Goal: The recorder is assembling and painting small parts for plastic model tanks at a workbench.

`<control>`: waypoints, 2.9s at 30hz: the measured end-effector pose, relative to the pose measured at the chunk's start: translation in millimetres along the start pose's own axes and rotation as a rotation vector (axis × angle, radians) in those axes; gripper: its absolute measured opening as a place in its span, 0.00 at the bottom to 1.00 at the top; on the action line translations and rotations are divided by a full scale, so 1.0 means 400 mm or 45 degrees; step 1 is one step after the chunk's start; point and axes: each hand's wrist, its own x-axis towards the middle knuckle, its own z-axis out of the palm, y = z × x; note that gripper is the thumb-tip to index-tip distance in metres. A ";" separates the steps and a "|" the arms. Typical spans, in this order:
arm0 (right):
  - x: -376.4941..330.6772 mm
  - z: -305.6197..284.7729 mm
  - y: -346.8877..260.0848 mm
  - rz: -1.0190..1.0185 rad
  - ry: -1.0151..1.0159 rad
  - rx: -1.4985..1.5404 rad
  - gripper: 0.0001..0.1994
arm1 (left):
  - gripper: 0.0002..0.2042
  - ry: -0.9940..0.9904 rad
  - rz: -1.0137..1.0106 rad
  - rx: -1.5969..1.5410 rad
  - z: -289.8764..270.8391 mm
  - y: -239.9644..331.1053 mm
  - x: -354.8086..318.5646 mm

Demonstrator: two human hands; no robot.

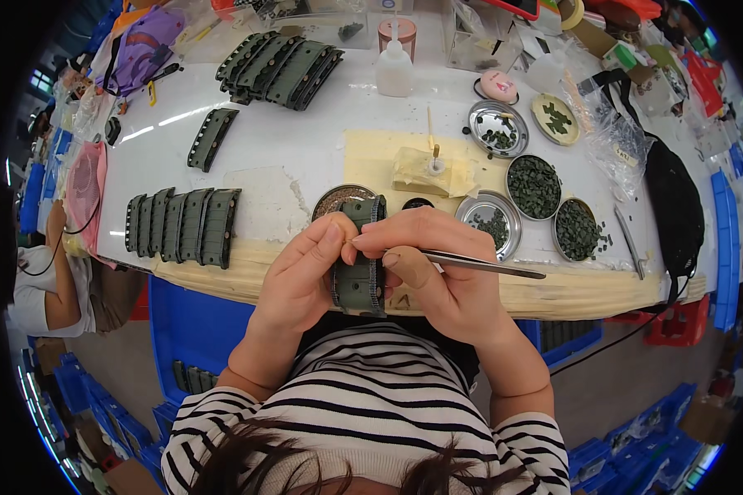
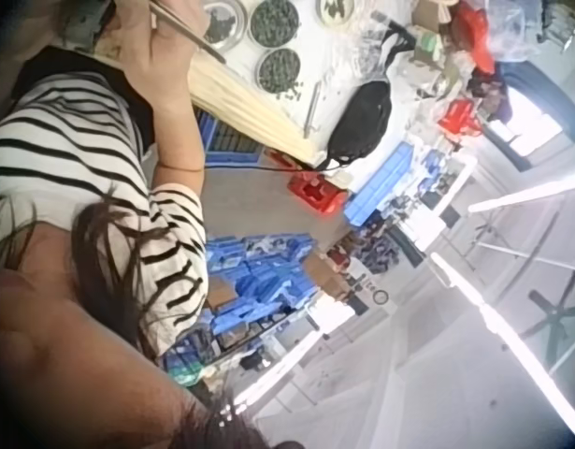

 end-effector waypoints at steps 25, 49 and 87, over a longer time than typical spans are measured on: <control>-0.007 0.012 0.006 -0.106 0.057 -0.171 0.08 | 0.13 0.041 -0.035 0.006 0.001 -0.005 0.001; -0.050 -0.067 0.074 0.181 0.246 -0.689 0.06 | 0.20 0.398 0.201 -0.337 -0.012 0.007 -0.025; -0.047 0.000 -0.017 -0.020 -0.016 -0.091 0.07 | 0.22 0.493 0.185 -0.388 0.022 0.001 -0.010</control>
